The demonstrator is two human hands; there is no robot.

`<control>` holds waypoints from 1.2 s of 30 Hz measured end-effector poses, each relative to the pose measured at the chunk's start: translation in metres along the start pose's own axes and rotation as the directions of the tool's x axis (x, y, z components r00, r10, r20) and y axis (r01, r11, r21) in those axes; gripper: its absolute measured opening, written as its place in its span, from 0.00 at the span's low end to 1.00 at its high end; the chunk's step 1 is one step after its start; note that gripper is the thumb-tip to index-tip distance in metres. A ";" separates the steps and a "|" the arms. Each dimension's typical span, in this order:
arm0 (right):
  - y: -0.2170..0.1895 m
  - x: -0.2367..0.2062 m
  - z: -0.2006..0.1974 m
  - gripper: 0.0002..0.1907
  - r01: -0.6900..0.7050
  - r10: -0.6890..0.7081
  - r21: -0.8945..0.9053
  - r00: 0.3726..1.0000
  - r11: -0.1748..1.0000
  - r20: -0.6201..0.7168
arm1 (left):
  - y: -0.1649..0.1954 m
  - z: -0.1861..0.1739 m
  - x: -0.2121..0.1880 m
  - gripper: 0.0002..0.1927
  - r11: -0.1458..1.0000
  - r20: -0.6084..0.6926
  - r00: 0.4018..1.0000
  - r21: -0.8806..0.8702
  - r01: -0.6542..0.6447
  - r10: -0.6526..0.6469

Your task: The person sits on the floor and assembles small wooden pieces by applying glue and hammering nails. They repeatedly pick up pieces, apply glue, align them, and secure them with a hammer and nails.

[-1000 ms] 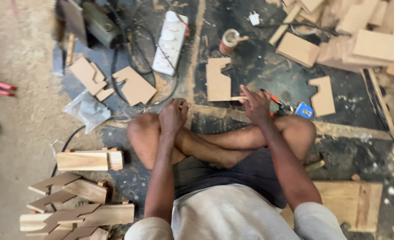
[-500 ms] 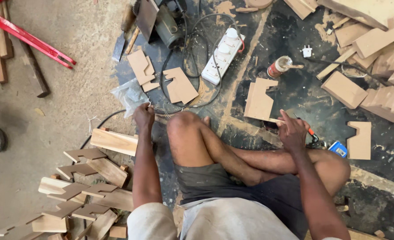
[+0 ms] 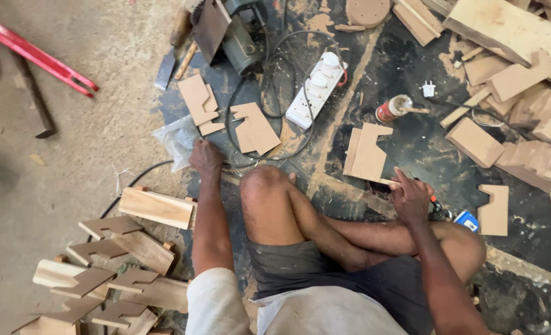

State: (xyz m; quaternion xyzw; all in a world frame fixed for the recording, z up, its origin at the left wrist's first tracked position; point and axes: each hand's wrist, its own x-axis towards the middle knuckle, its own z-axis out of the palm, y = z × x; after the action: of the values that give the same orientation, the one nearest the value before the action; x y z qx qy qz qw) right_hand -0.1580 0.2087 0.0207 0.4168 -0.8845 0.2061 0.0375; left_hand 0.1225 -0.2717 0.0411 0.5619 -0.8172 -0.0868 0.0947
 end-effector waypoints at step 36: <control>0.002 -0.017 -0.002 0.32 -0.018 0.029 0.118 0.995 0.993 -0.096 | 0.210 0.010 -0.181 0.05 0.299 -0.160 0.714 -0.830 -0.471 0.681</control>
State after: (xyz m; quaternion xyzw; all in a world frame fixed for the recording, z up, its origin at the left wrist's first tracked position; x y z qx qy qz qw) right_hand -0.1482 0.2227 0.0176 0.3974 -0.8729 0.2781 0.0537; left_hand -0.0061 -0.0278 0.0733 0.0992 -0.8251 -0.4812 0.2790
